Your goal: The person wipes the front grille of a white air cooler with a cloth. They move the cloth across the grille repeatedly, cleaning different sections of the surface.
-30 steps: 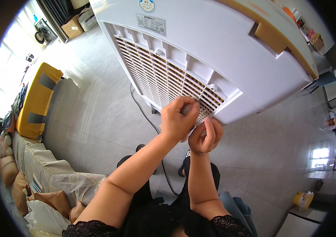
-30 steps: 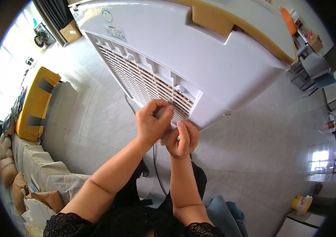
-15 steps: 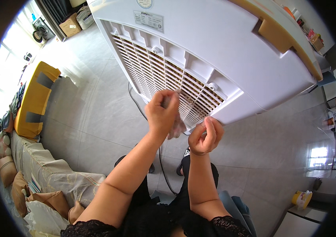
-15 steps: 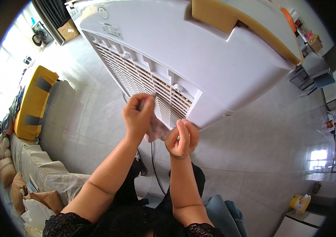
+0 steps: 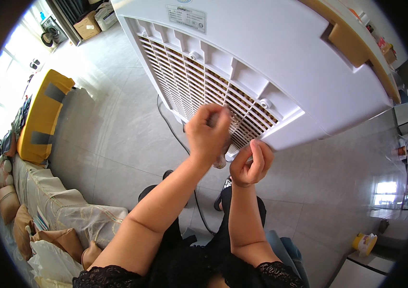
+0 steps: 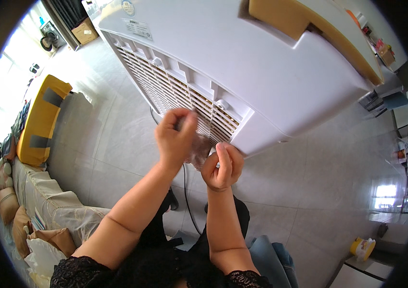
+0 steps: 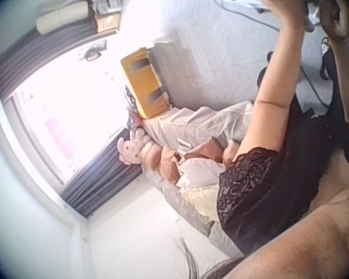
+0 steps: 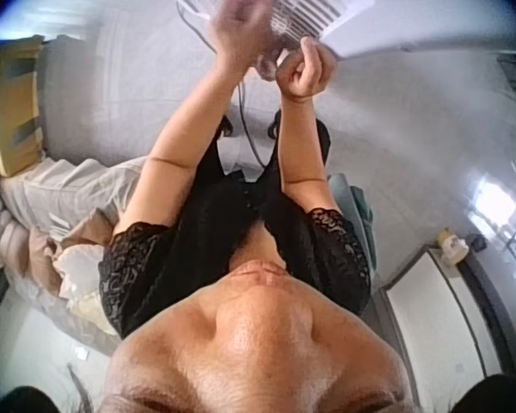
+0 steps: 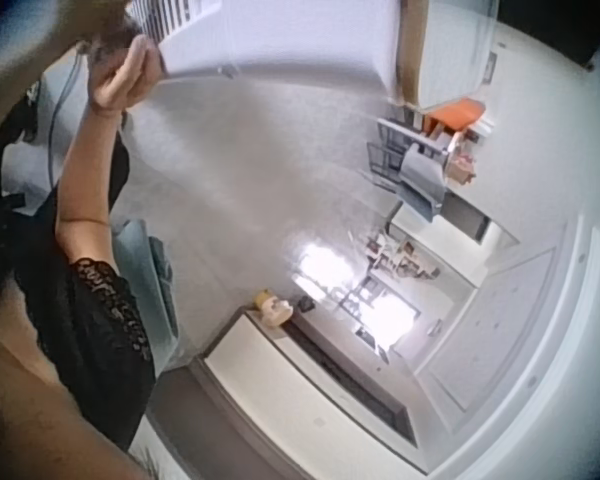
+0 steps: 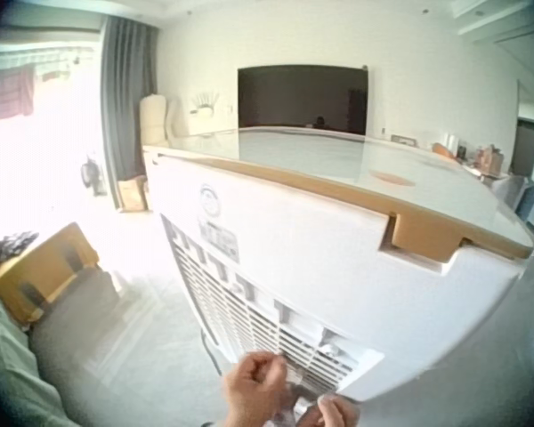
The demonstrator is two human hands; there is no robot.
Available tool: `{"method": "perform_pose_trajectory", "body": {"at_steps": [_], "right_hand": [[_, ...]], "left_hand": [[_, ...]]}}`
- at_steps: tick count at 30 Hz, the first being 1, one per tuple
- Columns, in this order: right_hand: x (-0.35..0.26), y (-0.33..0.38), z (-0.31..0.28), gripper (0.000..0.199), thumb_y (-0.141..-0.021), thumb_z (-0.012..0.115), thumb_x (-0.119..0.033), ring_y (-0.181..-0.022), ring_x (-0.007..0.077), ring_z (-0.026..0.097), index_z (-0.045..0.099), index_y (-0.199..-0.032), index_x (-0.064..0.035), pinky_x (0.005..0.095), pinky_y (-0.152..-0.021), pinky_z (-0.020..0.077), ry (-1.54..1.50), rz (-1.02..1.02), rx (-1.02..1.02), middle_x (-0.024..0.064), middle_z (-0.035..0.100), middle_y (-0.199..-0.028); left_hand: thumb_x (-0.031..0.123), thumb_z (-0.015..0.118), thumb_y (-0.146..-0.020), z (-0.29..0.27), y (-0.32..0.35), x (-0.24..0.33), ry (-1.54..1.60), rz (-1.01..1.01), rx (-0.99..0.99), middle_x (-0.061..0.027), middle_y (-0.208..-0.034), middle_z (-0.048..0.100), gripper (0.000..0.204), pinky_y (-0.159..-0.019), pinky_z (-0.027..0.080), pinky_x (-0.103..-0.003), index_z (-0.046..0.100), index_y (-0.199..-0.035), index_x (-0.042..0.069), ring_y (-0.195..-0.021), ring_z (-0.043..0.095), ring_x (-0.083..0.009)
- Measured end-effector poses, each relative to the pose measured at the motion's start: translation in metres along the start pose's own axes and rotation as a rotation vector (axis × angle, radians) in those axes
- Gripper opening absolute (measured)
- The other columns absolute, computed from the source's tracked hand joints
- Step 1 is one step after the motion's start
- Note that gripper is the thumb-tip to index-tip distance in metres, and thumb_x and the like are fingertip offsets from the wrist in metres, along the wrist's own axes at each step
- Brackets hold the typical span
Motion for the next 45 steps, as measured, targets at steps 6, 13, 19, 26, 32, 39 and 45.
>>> {"method": "perform_pose_trajectory", "body": {"at_steps": [6, 13, 19, 26, 32, 39, 45], "right_hand": [[-0.004, -0.001, 0.002, 0.032, -0.077, 0.055, 0.015, -0.078, 0.0221, 0.061, 0.063, -0.105, 0.0023, 0.0274, -0.063, 0.0526, 0.036, -0.024, -0.026, 0.0142, 0.060, -0.097], [-0.001, 0.001, 0.002, 0.033, -0.077, 0.053, 0.016, -0.078, 0.0215, 0.061, 0.063, -0.105, 0.0026, 0.0272, -0.063, 0.0522, 0.015, -0.009, -0.013, 0.0138, 0.059, -0.098], [-0.003, -0.001, 0.003, 0.032, -0.077, 0.053, 0.016, -0.077, 0.0214, 0.060, 0.063, -0.105, 0.0024, 0.0275, -0.063, 0.0517, 0.021, -0.005, -0.016, 0.0133, 0.059, -0.096], [-0.002, 0.002, 0.003, 0.031, -0.078, 0.053, 0.015, -0.077, 0.0228, 0.060, 0.063, -0.105, 0.0022, 0.0284, -0.064, 0.0516, 0.004, 0.005, -0.028, 0.0137, 0.060, -0.097], [-0.003, 0.001, 0.003, 0.029, -0.079, 0.053, 0.014, -0.078, 0.0222, 0.061, 0.063, -0.104, 0.0023, 0.0286, -0.065, 0.0520, 0.055, -0.013, -0.034, 0.0133, 0.059, -0.097], [-0.003, 0.001, 0.001, 0.028, -0.079, 0.054, 0.012, -0.078, 0.0221, 0.060, 0.062, -0.104, 0.0038, 0.0276, -0.065, 0.0523, 0.059, -0.024, -0.014, 0.0143, 0.059, -0.096], [-0.004, 0.000, 0.003, 0.028, -0.080, 0.053, 0.012, -0.077, 0.0222, 0.060, 0.062, -0.104, 0.0032, 0.0280, -0.065, 0.0523, 0.058, -0.012, -0.025, 0.0145, 0.059, -0.096]], "left_hand": [[0.008, 0.070, -0.080, 0.012, 0.020, -0.025, -0.138, -0.009, -0.286, -0.0035, -0.072, 0.066, 0.009, -0.059, 0.049, -0.023, 0.067, -0.083, 0.000, -0.065, 0.057, -0.0063], [0.007, 0.069, -0.083, 0.012, 0.017, -0.024, 0.043, -0.018, -0.106, -0.0014, -0.074, 0.064, 0.009, -0.056, 0.044, -0.019, 0.065, -0.087, 0.000, -0.062, 0.054, -0.0035], [0.012, 0.070, -0.082, -0.007, -0.009, -0.021, -0.030, -0.108, -0.003, -0.0005, -0.067, 0.063, 0.014, -0.054, 0.046, -0.021, 0.066, -0.083, -0.001, -0.063, 0.057, -0.0047], [0.011, 0.069, -0.082, 0.004, 0.004, -0.035, 0.039, -0.151, -0.101, -0.0008, -0.068, 0.063, 0.013, -0.052, 0.045, -0.021, 0.066, -0.082, -0.001, -0.059, 0.056, -0.0045], [0.008, 0.068, -0.082, 0.016, 0.024, -0.030, -0.026, 0.019, -0.311, -0.0022, -0.069, 0.065, 0.009, -0.055, 0.049, -0.023, 0.068, -0.084, -0.001, -0.063, 0.062, -0.0080], [0.007, 0.066, -0.086, -0.005, 0.007, -0.056, 0.084, -0.165, 0.038, 0.0002, -0.071, 0.062, 0.009, -0.053, 0.044, -0.021, 0.066, -0.086, -0.001, -0.061, 0.053, -0.0041], [0.008, 0.068, -0.085, 0.006, 0.015, -0.043, -0.013, 0.068, -0.070, -0.0016, -0.069, 0.064, 0.010, -0.051, 0.046, -0.022, 0.066, -0.087, -0.001, -0.057, 0.054, -0.0043]]}}
Point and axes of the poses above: each hand's wrist, its own y-axis away from the middle knuckle, its own z-axis out of the palm, x = y × z, the point moved 7 cm from there along -y, towards the middle knuckle
